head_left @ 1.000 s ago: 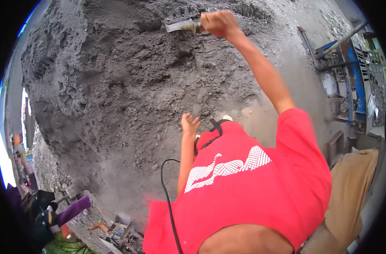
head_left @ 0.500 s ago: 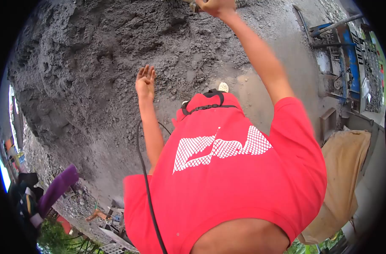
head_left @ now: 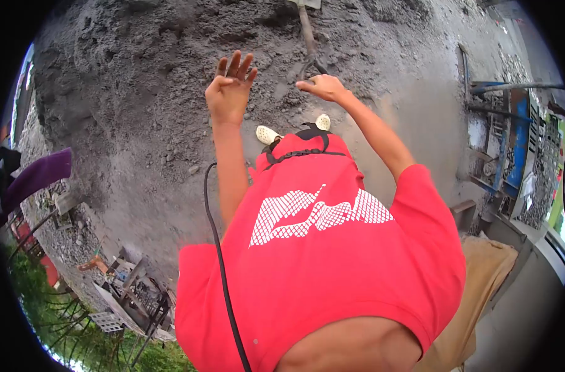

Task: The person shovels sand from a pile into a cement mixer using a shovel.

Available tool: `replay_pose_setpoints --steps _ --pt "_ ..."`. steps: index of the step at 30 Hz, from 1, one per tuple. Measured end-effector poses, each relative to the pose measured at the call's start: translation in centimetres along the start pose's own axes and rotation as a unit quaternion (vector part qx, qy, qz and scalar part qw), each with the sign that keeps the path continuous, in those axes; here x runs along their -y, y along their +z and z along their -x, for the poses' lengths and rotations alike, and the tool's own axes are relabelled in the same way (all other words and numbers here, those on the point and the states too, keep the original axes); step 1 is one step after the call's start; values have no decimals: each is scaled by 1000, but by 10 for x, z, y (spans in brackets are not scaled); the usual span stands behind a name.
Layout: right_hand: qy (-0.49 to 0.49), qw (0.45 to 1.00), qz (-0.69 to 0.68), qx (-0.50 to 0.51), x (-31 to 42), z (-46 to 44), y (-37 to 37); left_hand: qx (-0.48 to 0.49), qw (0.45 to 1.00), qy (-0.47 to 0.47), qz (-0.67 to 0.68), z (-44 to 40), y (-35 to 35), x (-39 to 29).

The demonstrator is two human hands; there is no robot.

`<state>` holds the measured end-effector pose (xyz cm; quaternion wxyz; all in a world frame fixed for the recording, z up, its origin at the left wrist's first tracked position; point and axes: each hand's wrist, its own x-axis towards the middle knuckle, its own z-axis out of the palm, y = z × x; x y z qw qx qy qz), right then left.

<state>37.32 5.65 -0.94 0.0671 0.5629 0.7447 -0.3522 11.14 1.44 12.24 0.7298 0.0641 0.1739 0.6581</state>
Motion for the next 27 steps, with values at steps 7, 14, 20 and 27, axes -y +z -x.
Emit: replay_pose_setpoints --steps 7,14,20,27 --pt "-115 980 152 65 29 114 9 -250 941 -160 -162 31 -102 74" --pt "-50 995 -75 -40 82 166 -27 -55 887 -427 -165 18 -182 214" --pt "-65 992 -48 -94 97 180 -55 -130 874 -465 60 8 -99 212" --pt "-83 989 29 -119 115 180 -81 -120 907 -400 53 1 -45 194"
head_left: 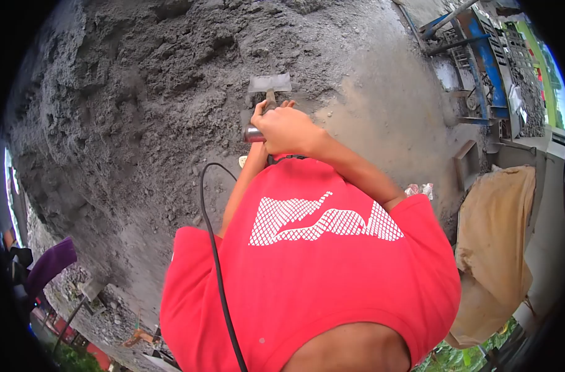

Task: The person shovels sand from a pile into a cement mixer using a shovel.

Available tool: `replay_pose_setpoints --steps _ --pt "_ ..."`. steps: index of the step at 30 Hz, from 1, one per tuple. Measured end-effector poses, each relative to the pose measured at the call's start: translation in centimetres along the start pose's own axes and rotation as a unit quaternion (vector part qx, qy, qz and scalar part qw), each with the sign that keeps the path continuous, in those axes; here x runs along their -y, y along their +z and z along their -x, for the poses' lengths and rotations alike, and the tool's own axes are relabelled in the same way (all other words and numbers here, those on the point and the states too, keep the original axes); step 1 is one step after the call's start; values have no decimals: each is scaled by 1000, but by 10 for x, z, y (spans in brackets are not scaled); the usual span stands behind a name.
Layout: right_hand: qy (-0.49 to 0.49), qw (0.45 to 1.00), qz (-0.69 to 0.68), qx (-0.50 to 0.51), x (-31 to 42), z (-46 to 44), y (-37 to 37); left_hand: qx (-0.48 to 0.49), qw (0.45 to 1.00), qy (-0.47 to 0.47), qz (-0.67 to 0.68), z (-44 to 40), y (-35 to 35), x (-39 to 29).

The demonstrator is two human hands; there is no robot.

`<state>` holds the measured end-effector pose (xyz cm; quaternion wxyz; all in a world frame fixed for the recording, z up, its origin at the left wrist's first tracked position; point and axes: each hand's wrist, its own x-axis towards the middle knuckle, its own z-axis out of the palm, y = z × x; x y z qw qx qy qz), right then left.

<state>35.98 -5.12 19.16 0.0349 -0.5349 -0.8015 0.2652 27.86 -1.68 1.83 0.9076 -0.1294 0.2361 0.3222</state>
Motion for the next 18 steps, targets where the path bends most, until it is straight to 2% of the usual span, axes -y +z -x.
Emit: replay_pose_setpoints --steps 2,7,9,11,13,14,16,17,18 --pt "-31 999 31 8 7 -4 -1 3 1000 29 -9 11 17 -1" --pt "-38 999 -4 -33 19 -6 -45 39 997 57 -41 19 78 -17" --pt "-47 998 8 -29 16 -14 -67 71 993 17 -94 9 93 -33" --pt "-59 997 37 -31 8 -35 -73 80 967 -1 -240 -23 53 -72" --pt "-61 996 71 -12 -2 -67 -85 0 920 114 -376 -46 4 -116" --pt "-27 997 67 -12 -22 -96 -72 -39 881 173 -439 -54 -10 -136" --pt "36 998 45 -10 -53 -149 -46 -168 905 205 -333 -23 13 -148" --pt "60 998 34 -2 -55 -167 -40 -188 900 216 -329 -5 6 -156" --pt "44 998 34 -24 -46 -186 -28 -205 895 231 -321 9 -1 -169"
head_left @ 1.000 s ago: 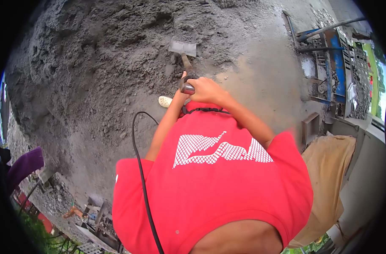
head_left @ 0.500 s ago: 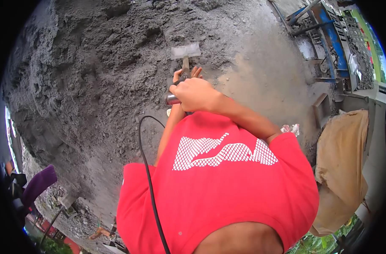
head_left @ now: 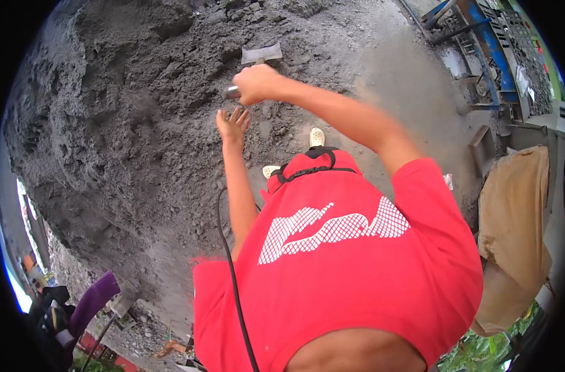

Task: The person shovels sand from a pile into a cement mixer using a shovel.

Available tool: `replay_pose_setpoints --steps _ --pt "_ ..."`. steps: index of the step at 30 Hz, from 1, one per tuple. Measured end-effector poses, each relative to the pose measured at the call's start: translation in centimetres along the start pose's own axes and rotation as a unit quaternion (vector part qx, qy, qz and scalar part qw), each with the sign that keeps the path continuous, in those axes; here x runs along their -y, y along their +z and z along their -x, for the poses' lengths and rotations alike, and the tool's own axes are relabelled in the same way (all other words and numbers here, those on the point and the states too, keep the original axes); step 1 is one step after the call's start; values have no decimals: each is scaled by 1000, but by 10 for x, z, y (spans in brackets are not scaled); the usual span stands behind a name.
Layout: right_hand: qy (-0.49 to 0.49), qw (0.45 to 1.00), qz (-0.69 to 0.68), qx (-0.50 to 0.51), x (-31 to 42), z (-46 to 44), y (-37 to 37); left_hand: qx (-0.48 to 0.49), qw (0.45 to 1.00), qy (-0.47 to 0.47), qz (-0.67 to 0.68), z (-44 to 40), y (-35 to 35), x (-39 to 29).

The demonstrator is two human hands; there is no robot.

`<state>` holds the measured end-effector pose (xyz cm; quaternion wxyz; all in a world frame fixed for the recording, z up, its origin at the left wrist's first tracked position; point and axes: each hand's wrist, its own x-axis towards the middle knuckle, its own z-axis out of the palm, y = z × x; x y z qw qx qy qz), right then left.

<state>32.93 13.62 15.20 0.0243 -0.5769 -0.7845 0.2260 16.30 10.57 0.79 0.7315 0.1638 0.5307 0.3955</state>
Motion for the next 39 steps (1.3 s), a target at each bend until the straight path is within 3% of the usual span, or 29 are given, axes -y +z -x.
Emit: replay_pose_setpoints --steps 4,8,11,15,16,17,19,22,26,29,31,33,35,36,37,39 --pt "-49 998 6 -41 53 -52 21 -29 999 38 25 26 -31 -18" --pt "-66 998 -19 17 83 -62 67 -85 985 100 112 44 -65 -29" --pt "-47 998 -10 48 103 -55 106 -143 971 182 66 43 -85 -22" --pt "-5 998 -3 62 107 -38 132 -149 968 200 -32 19 -90 -22" --pt "11 998 7 63 103 -33 133 -118 957 265 -20 6 -85 -21" --pt "22 999 10 49 99 -28 134 -130 955 255 -77 -2 -80 -13" --pt "40 999 20 22 92 -18 129 -91 918 368 -119 -7 -62 -10" --pt "54 997 23 -45 89 -17 130 -193 907 337 -161 22 -37 -27" --pt "-3 989 17 -149 82 -5 117 -187 864 426 -194 16 -20 -32" --pt "-29 990 12 -136 70 -7 102 -168 909 357 -135 10 4 -43" --pt "-43 986 35 -155 58 -17 90 -194 910 357 -86 -10 16 -47" --pt "-22 992 23 -124 29 -34 87 -145 880 417 -172 -34 32 -46" --pt "-18 996 8 -90 26 -37 90 -133 890 408 -154 -17 38 -53" --pt "-30 991 10 -127 30 -41 104 -165 891 395 -154 -20 30 -51" --pt "-26 996 -22 -81 38 -45 112 -182 911 338 -150 -29 11 -46" --pt "-54 997 -44 -40 51 -51 140 -182 912 335 -150 -29 -24 -34"
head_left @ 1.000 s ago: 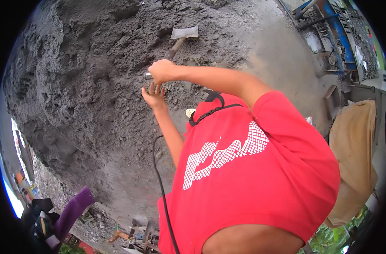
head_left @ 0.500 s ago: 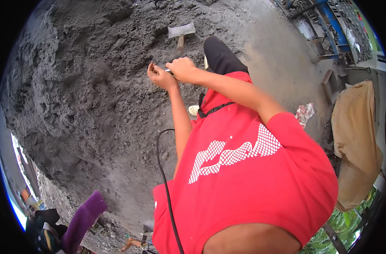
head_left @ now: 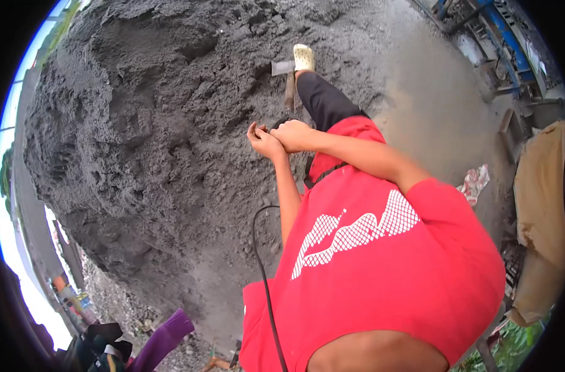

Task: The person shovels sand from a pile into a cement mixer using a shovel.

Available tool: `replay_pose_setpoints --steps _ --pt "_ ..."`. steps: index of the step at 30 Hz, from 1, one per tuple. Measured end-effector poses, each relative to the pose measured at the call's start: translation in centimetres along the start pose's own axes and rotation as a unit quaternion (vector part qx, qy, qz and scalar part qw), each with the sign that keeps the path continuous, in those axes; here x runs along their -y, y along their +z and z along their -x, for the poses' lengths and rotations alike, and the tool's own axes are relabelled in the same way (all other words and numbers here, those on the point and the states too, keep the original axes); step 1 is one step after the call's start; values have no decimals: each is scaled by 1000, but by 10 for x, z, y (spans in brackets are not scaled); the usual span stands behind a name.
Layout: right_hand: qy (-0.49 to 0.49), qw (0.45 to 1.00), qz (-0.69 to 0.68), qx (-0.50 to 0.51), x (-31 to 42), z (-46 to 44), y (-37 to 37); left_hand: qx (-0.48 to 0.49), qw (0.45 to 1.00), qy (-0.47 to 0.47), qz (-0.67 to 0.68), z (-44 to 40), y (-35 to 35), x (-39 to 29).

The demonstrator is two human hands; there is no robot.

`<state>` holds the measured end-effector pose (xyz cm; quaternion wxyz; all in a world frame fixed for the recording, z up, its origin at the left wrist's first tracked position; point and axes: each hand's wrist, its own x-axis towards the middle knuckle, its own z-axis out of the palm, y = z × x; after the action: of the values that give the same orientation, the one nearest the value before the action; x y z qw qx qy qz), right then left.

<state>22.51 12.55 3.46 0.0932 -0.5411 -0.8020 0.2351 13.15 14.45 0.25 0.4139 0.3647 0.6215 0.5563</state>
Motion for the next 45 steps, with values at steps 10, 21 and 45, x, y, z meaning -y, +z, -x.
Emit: replay_pose_setpoints --steps 10,21,45 --pt "45 999 14 6 -44 -18 -71 1 1000 7 30 -17 78 -52" --pt "113 991 66 4 -62 21 -8 35 998 -29 -52 21 69 19" --pt "143 988 52 -5 -76 -15 -4 60 998 -24 7 -13 79 41"
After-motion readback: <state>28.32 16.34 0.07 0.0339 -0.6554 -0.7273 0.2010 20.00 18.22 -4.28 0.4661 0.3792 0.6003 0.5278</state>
